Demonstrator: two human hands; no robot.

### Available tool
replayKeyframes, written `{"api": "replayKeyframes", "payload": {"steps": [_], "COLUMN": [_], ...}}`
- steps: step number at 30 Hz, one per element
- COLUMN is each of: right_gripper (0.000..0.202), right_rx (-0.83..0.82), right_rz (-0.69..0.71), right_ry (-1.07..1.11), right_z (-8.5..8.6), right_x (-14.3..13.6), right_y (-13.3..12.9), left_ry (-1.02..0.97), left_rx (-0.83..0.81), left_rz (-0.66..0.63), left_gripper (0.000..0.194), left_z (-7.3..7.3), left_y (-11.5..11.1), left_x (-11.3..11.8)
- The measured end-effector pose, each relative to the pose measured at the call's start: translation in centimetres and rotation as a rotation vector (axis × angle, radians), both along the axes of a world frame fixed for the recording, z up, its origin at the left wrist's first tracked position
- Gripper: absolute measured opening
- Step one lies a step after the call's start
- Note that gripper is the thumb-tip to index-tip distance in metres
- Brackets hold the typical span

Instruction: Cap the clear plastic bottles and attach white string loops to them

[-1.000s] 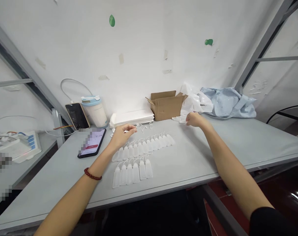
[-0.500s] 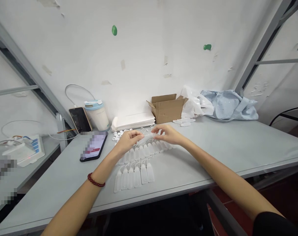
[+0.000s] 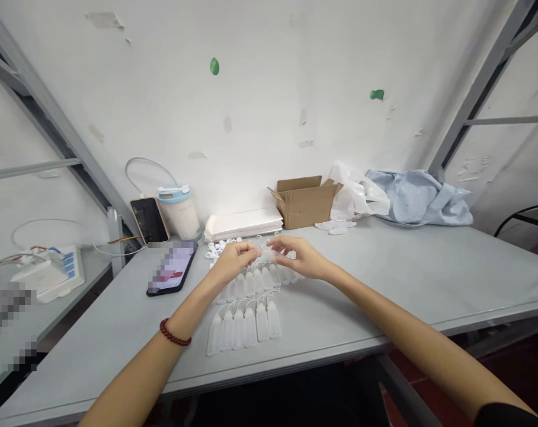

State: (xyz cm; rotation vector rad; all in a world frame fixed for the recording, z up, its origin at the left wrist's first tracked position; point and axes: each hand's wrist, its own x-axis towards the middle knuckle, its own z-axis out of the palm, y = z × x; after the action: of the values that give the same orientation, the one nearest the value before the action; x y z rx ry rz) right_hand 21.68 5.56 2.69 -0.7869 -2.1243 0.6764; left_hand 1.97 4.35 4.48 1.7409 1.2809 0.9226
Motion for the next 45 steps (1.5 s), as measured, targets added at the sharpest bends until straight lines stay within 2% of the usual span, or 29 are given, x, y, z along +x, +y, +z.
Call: {"api": "replayKeyframes", "payload": {"steps": [5,14,23,29,32,36,38,40,45], "right_gripper": [0.024,0.017,0.015,0.017,0.019,0.034,0.038,0.04,0.044], "right_rx": [-0.003,-0.025,0.198,0.378,0.245,-0.193,-0.352,-0.409,-0.34], "right_rz": [0.029,0.02,-0.068,-0.065,-0.053,-0.027,0.027,0.082,0.109], "right_ry": [0.027,0.108,0.052,-0.011,0.031,0.089,0.145,0.202,0.217], "right_z": [-0.1,-0.2,-0.9,-1.0,-0.6,0.2,0.5,0.6,0.4], "right_x": [-0.3,-0.5,-0.7,-1.0,-1.1,-1.0,-0.9,-1.0,-1.4], "right_y": [-0.2,-0.4,-0.2,-0.7,-1.1,-1.4,-1.6,-1.7,-1.8], "left_ry": [0.007,-0.097,-0.037,-0.065,-0.05,-0.089,-0.133,-0.151,-0.199], "left_rx": [-0.009,0.007,0.038,0.087,0.093,0.108,0.088,0.059,0.039], "left_rz": [-0.022,-0.143,-0.14,-0.17,-0.162,-0.185,-0.22,-0.235,-0.177], "left_gripper": [0.026,0.024,0.023,0.028,0.026,0.023,0.024,0.026,0.026], "left_z": [0.0,-0.2,-0.3,-0.4,-0.1,0.4,0.5,0.4,0.1], "left_y": [-0.2,-0.2,-0.3,-0.6,-0.7,-0.6,-0.4,-0.3,-0.2], "left_x": [0.3,0.2,0.3,0.6,0.4,-0.3,-0.7,-1.0,-0.9]}}
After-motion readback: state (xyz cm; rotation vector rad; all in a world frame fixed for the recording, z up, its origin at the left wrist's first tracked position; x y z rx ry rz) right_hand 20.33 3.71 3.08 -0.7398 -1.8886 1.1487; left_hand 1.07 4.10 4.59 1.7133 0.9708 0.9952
